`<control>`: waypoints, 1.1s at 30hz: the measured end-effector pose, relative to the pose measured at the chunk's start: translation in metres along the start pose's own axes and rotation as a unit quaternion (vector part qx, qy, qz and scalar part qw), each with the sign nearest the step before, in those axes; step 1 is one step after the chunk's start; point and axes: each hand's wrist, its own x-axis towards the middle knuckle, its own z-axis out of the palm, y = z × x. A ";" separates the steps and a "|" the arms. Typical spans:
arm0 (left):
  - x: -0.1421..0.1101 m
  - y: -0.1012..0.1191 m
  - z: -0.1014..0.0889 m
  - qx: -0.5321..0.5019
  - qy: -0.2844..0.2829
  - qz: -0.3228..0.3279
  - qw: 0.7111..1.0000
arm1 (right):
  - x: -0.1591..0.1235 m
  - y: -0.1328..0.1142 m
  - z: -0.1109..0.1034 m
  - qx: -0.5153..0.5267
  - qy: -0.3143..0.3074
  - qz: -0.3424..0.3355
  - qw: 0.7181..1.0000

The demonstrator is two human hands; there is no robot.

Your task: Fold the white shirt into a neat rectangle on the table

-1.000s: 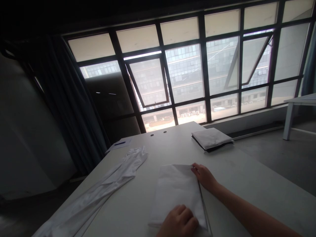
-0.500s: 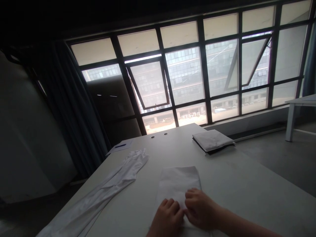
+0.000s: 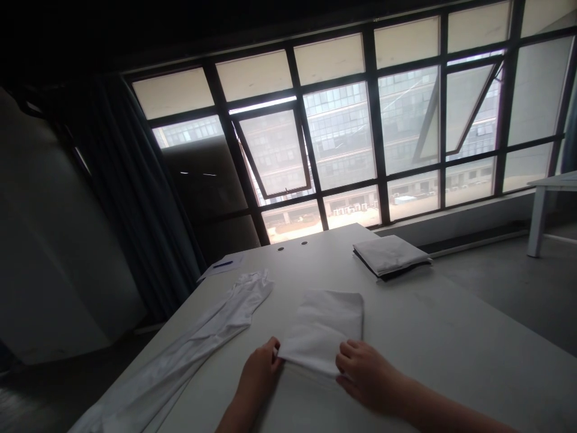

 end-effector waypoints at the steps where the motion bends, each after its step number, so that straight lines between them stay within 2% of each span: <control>1: 0.000 -0.002 0.001 -0.013 -0.008 0.004 1.000 | 0.002 0.002 0.002 -0.007 0.001 0.003 1.000; 4: 0.000 -0.006 0.002 -0.101 -0.011 0.042 0.994 | 0.003 0.006 0.005 -0.011 0.013 0.026 1.000; 7: 0.001 -0.010 0.000 -0.206 -0.005 0.066 0.976 | -0.001 0.010 -0.004 0.039 0.001 0.017 0.999; 11: 0.004 -0.014 0.003 -0.236 0.016 0.046 0.971 | -0.007 0.016 -0.015 0.101 -0.006 -0.008 0.995; 15: 0.005 -0.012 0.007 -0.211 0.042 0.039 0.976 | -0.004 0.021 -0.012 0.089 -0.003 -0.028 0.996; 18: 0.005 -0.011 0.007 -0.172 0.051 0.049 0.983 | 0.000 0.021 -0.008 0.043 -0.013 -0.022 0.999; 23: 0.007 -0.015 0.009 -0.102 0.061 0.063 0.991 | 0.003 0.019 -0.006 0.002 0.006 -0.035 0.999; 29: 0.005 -0.011 0.005 -0.052 0.084 0.082 0.992 | -0.004 0.016 -0.002 0.041 0.001 -0.075 0.996; 33: 0.002 -0.003 0.004 0.055 0.108 0.142 0.982 | -0.009 0.015 0.000 0.111 0.017 -0.098 0.989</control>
